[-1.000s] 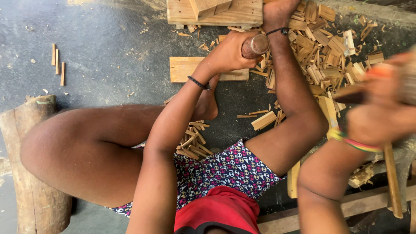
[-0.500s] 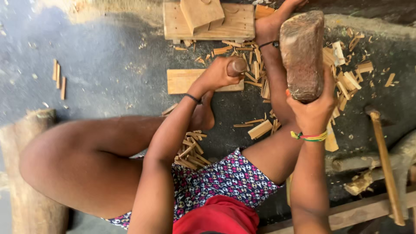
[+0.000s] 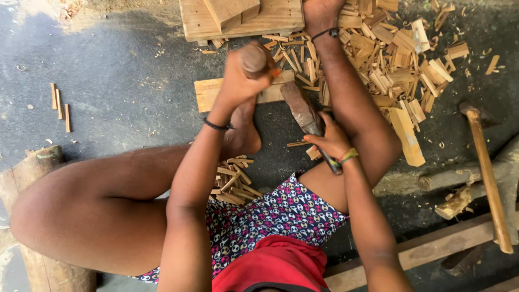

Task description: The person sits on the floor and uses a wooden mallet and a chisel to carve small rectangular pieces of wood. They repeatedly strike the chisel to shape the wood, occasionally adjusting the pieces and clearing away wood shavings.

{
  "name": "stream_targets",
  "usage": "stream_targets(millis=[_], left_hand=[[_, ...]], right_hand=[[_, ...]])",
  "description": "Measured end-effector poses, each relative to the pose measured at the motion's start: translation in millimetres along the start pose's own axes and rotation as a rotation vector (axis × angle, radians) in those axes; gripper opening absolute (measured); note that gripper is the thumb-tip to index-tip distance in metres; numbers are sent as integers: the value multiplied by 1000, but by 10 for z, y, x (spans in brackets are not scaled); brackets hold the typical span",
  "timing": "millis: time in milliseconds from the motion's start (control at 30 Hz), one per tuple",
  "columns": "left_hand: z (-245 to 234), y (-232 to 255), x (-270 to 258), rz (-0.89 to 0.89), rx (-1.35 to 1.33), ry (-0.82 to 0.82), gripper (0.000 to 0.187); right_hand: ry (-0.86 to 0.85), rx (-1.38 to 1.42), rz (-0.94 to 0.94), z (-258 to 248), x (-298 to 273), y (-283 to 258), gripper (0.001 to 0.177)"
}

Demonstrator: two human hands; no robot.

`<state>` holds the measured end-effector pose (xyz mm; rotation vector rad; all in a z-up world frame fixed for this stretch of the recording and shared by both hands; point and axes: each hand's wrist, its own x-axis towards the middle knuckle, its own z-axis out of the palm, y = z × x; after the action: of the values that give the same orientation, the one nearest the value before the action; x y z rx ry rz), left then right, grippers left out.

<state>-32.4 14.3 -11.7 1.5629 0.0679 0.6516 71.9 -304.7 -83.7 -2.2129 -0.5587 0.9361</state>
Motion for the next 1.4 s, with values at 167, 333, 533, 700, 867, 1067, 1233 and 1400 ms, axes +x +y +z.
stream_targets(millis=[167,333,533,700,867,1067,1233,1400], left_hand=[[-159,320,4,63,-111,127,19],[-206,386,-21,97,-16,119,19],[-111,427,-4,131,63,88,20],[-122,502,-23,163,139,116,23],[-212,527,-55,102,121,208,23],[-91,597,-27,137,95,182,21],[-17,856,-49,202,228,109,22],[-52,999,-78,236,264,137,20]], right_hand=[[242,-587,-50,-82,-27,-304,96],[382,-613,-260,-65,-71,-498,75],[174,-266,-569,-11,800,-623,46],[148,-628,-803,537,1441,-838,38],[51,-568,-718,893,1635,-901,13],[46,-539,-685,954,1793,-678,15],[166,-648,-548,1105,1907,-560,14],[70,-519,-516,980,1715,-814,18]])
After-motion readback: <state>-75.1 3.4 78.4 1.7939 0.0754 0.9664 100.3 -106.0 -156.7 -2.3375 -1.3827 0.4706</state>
